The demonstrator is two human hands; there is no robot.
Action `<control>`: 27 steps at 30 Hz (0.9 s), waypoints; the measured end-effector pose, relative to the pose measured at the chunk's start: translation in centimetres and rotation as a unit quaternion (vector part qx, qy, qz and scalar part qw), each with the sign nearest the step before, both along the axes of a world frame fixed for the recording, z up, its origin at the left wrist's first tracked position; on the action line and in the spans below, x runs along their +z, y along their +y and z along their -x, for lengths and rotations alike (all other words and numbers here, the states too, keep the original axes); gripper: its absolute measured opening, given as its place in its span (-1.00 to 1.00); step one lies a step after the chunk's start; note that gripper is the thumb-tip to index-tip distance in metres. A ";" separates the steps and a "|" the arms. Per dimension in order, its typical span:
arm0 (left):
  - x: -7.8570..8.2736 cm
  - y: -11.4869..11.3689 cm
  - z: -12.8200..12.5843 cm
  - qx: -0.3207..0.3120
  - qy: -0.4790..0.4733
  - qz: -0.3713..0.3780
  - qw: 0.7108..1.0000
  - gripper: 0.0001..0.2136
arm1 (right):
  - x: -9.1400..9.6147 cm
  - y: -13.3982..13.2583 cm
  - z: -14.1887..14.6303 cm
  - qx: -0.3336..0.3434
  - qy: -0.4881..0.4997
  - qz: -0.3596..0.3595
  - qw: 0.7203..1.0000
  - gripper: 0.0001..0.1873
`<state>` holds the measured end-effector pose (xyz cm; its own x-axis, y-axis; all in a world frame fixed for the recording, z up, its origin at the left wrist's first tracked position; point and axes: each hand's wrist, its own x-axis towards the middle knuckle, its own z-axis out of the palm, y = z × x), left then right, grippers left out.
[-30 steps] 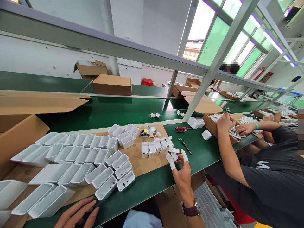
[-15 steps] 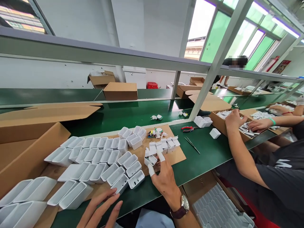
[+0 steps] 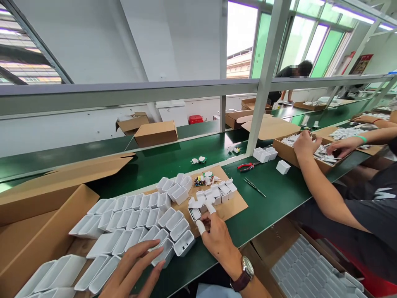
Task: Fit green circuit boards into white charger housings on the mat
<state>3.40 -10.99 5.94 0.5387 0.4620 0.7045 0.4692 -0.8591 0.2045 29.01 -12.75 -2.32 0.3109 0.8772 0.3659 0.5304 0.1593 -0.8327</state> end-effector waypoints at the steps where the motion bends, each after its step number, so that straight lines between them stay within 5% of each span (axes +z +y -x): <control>1: 0.5 0.7 -0.4 -0.014 0.020 -0.004 1.000 -0.74 | 0.0 -0.1 0.2 0.010 0.010 0.001 1.000 -0.78; 6: 1.8 5.1 -3.2 -0.022 0.088 0.027 0.995 -0.57 | 0.0 -0.8 0.3 0.050 0.031 -0.012 0.998 -0.57; 13: 0.8 11.4 -7.3 0.012 0.164 0.131 0.978 -0.28 | -0.2 -2.1 -5.0 -0.060 -0.085 -0.080 0.991 -0.62; 21: -0.4 13.2 -10.4 0.012 0.210 0.154 0.965 -0.25 | 0.4 -1.8 -11.9 -0.152 -0.094 -0.021 0.984 -0.49; 27: -0.4 14.0 -10.8 0.021 0.215 0.239 0.947 -0.19 | 0.4 -0.7 -13.7 -0.072 -0.080 0.037 0.994 -0.47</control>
<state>14.19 3.00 5.58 0.7021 0.7004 0.1286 0.6296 -0.6949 0.3475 42.69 -13.43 -1.89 0.3780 0.8540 0.3576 0.6698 0.0144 -0.7424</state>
